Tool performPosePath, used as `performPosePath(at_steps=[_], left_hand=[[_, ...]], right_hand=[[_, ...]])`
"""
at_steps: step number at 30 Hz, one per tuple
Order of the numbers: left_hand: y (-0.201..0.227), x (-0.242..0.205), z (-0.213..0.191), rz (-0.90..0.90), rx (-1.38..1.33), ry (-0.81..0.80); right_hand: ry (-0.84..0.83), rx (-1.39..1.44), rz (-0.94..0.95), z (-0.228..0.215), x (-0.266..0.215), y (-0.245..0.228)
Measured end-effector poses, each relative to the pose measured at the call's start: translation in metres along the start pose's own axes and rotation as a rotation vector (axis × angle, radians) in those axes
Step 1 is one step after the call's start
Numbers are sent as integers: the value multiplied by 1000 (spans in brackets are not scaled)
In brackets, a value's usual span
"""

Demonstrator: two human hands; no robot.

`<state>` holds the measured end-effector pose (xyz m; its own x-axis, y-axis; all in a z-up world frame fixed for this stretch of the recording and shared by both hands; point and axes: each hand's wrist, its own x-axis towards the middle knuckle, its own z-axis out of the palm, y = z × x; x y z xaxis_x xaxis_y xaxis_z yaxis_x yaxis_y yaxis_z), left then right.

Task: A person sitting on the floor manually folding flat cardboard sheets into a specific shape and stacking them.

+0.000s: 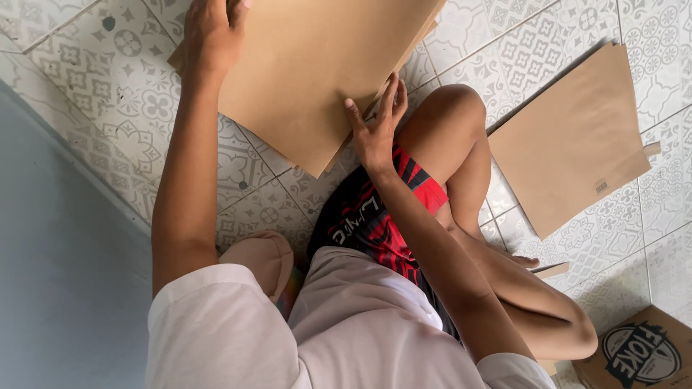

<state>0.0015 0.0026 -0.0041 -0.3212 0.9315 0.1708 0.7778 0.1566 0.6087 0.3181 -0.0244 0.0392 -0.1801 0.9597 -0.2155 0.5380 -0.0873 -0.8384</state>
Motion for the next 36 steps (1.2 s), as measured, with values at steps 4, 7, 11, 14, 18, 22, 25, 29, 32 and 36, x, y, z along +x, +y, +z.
performPosePath(at_steps=[4,7,11,14,18,22,25,29,32,36], left_hand=[[-4,4,7,114,162,18],[37,17,-25,-124,45,-232],[19,14,-1,8,91,-178],[5,12,13,71,195,-149],[2,4,23,39,241,-115],[5,-9,32,91,362,-49],[14,-10,25,35,305,-83],[-3,-5,45,39,489,-48],[5,-8,40,166,489,35],[3,-7,42,128,557,-7]], right_hand=[[-143,339,140,5,-3,-3],[-286,416,165,14,-11,-14],[-329,387,180,25,-10,-18],[-342,399,219,28,-9,-18],[-111,306,35,37,-13,13],[115,-487,-265,43,-7,39],[-393,-967,-283,17,13,-9],[-432,-989,-418,-17,58,19],[-445,-894,-389,-42,83,33],[-457,-858,-225,-56,108,24]])
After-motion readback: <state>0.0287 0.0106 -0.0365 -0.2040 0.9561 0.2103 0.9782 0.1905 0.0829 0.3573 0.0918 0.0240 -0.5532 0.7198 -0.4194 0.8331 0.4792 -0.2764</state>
